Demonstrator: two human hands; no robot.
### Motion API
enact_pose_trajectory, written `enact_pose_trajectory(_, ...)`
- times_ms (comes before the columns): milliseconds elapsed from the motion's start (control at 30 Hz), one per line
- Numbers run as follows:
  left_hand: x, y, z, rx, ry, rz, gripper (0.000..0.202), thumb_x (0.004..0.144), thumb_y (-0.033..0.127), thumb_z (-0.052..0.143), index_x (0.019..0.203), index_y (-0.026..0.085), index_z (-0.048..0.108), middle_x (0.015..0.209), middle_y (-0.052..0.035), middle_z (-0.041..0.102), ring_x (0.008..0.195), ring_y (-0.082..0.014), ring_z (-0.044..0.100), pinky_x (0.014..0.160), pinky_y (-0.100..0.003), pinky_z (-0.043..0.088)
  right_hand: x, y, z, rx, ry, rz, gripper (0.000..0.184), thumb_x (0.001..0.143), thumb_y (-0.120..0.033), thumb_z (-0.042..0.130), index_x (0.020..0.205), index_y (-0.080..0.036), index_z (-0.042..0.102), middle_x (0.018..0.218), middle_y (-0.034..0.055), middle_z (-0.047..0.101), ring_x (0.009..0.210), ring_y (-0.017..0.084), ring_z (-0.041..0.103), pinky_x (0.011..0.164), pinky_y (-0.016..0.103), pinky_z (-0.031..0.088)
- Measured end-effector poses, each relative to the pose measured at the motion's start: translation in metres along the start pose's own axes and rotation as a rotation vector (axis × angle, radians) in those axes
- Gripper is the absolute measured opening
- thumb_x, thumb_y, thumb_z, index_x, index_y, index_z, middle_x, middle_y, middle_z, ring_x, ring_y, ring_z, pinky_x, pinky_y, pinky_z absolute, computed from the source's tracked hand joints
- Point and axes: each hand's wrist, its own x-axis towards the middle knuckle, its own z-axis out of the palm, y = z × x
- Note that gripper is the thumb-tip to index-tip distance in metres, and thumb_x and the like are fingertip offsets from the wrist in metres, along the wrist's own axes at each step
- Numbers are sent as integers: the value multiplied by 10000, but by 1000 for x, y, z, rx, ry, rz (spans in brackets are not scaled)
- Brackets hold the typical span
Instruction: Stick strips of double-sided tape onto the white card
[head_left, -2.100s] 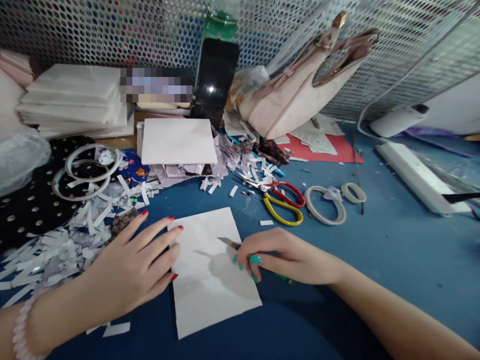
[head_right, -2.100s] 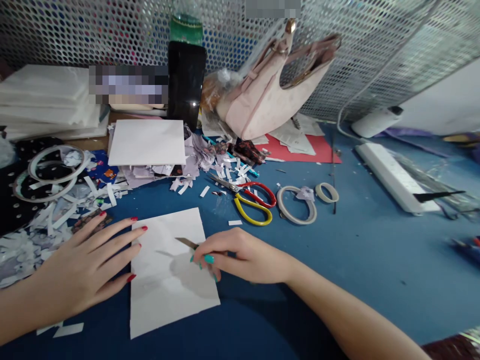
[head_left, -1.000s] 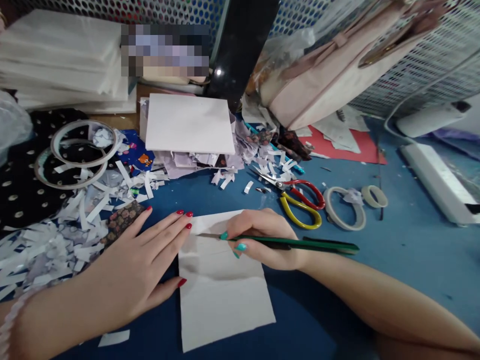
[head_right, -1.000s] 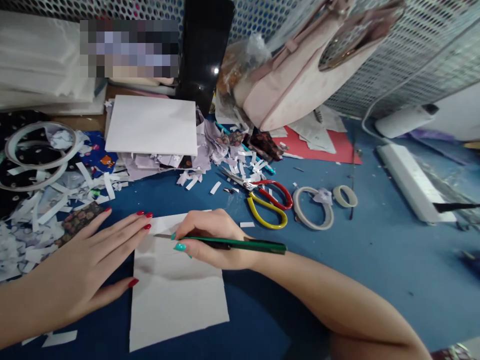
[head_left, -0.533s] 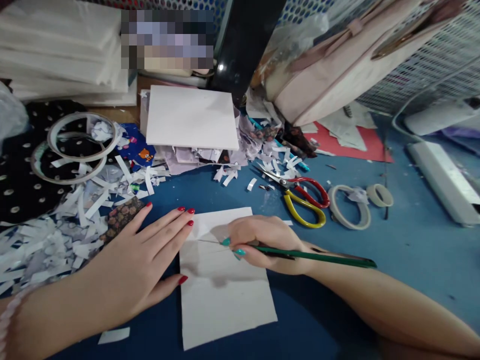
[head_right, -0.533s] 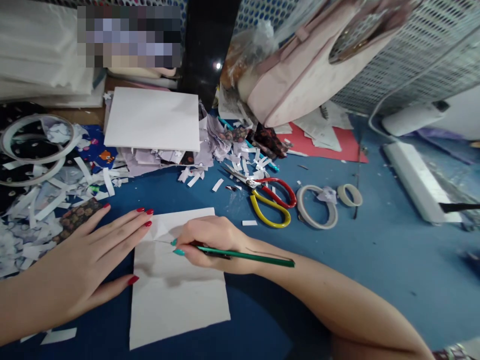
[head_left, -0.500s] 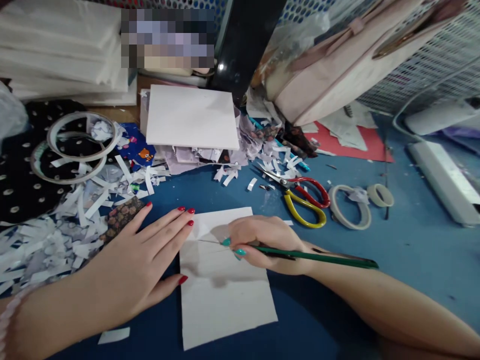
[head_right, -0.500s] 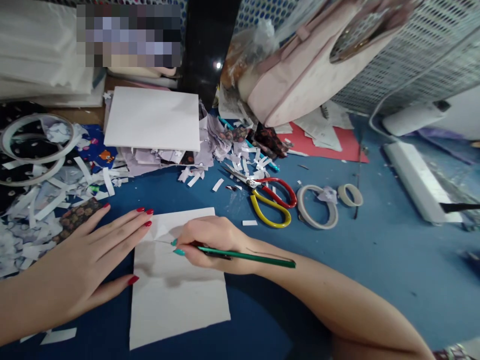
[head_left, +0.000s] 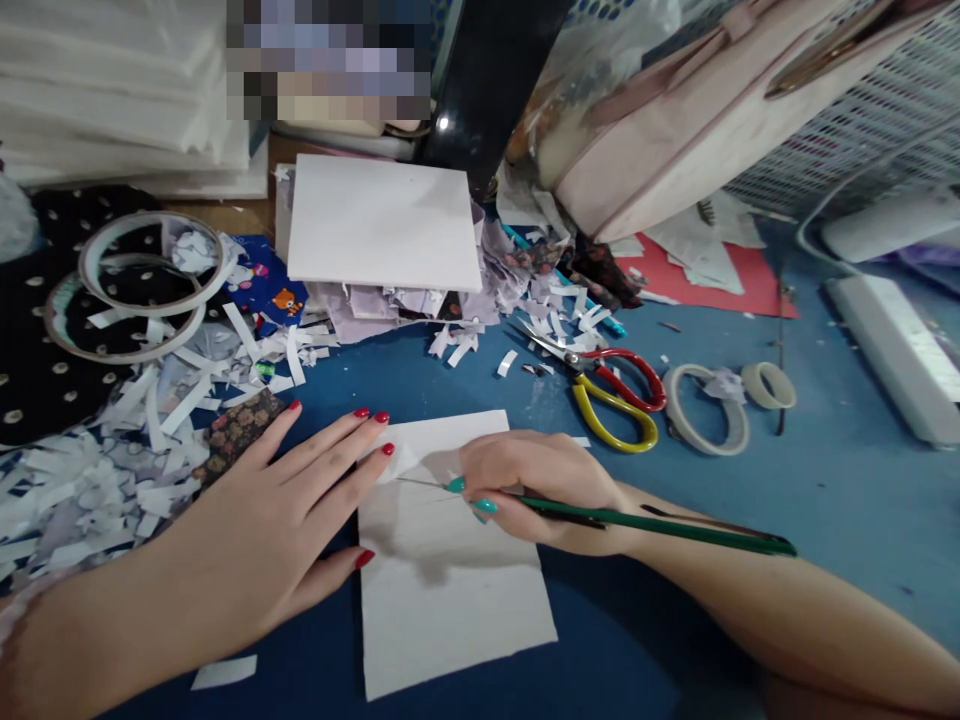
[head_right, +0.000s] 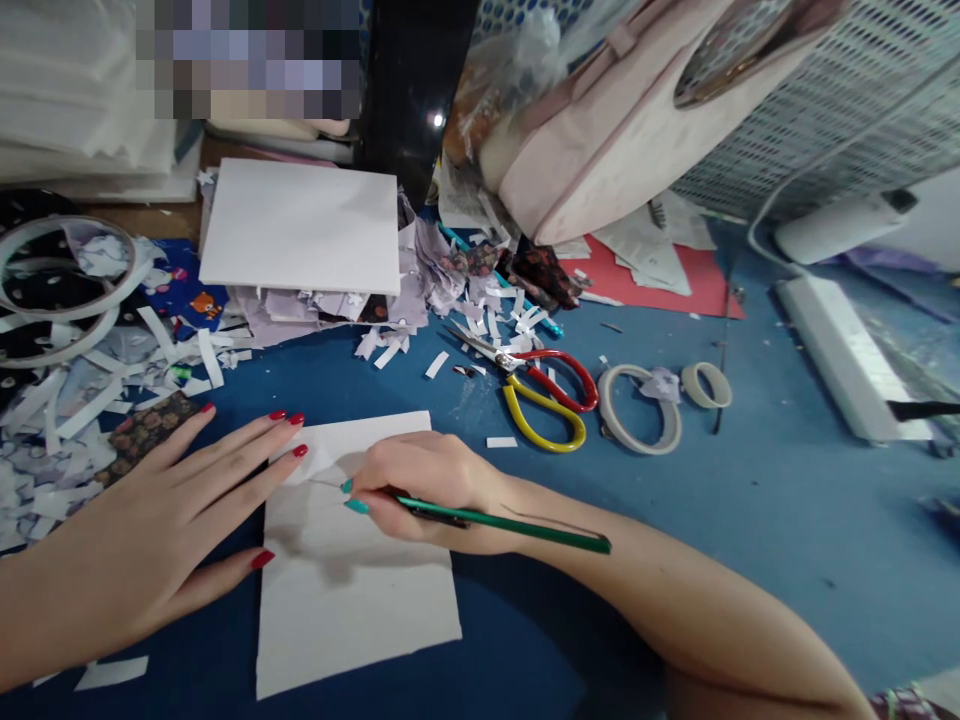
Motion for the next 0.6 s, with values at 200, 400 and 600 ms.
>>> enact_pose_trajectory(200,2,0,-1,17,8,14,469,1050,347,347,1448,144,490,1532,-104,478,1407,-260,444,1241,-450,128,-1,-1,-1,-59,-6,3,194,1045,-222,381,937,-209,542,730,19,641,695,124,628,685,225,519)
enact_pose_trajectory(400,1,1,-1,18,-3,8,478,1049,356,354,1465,155,474,1535,-100,475,1406,-270,445,1237,-466,147,0,-2,0,-89,13,1,153,1025,-179,399,943,-215,523,695,-1,622,660,117,622,640,207,501)
enact_pose_trajectory(600,2,1,-1,1,-5,-2,487,1037,359,385,1481,173,457,1506,-102,511,1386,-277,471,1228,-480,187,-1,-3,0,-128,13,26,144,1013,-172,414,945,-225,529,721,5,640,684,122,643,657,204,503)
